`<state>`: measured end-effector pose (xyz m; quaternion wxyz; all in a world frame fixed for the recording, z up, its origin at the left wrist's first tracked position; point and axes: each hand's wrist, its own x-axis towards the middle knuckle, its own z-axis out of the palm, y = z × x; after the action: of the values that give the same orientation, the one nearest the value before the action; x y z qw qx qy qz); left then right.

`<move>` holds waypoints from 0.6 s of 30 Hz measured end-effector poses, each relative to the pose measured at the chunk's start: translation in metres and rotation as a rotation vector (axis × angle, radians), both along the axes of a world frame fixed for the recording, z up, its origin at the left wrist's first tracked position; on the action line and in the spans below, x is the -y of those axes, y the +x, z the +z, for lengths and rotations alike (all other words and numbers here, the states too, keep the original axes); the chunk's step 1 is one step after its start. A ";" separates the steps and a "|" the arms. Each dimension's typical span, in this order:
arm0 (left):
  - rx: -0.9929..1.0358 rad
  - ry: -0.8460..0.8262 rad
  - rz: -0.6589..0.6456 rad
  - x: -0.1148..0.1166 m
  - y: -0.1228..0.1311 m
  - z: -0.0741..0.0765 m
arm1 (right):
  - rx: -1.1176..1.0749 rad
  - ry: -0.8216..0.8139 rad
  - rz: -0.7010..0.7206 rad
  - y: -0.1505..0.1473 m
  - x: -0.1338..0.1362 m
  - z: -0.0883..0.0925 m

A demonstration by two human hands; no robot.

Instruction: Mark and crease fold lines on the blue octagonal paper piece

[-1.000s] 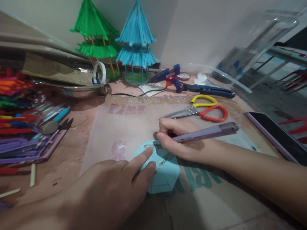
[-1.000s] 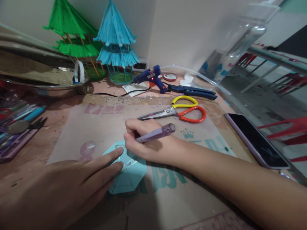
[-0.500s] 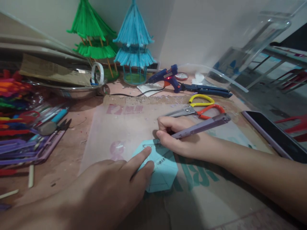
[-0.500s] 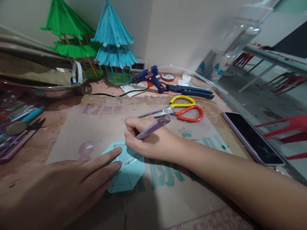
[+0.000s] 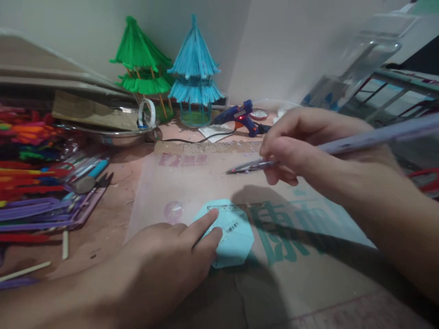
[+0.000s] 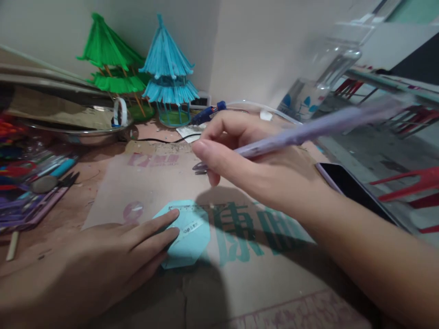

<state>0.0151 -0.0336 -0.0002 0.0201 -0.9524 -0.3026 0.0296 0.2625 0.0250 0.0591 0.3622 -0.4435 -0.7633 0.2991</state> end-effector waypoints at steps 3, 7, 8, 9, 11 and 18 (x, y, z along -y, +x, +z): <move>-0.116 0.110 -0.028 -0.001 0.001 0.008 | 0.012 0.060 0.084 0.005 0.008 0.003; 0.044 0.132 -0.062 -0.005 -0.007 0.000 | 0.223 0.044 0.193 0.007 0.021 -0.022; 0.080 0.149 -0.083 -0.006 -0.009 -0.002 | 0.272 0.038 0.216 0.008 0.024 -0.030; 0.108 0.171 -0.098 -0.007 -0.011 -0.004 | 0.315 0.037 0.235 0.009 0.027 -0.038; 0.137 0.195 -0.099 -0.008 -0.013 -0.004 | 0.382 0.038 0.254 0.012 0.032 -0.052; 0.296 0.001 0.100 -0.017 -0.015 0.007 | 0.347 0.078 0.230 0.011 0.033 -0.073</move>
<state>0.0006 -0.0169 0.0070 -0.0257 -0.9302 -0.3491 -0.1102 0.2739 -0.0082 -0.0135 0.2055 -0.3839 -0.8710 0.2277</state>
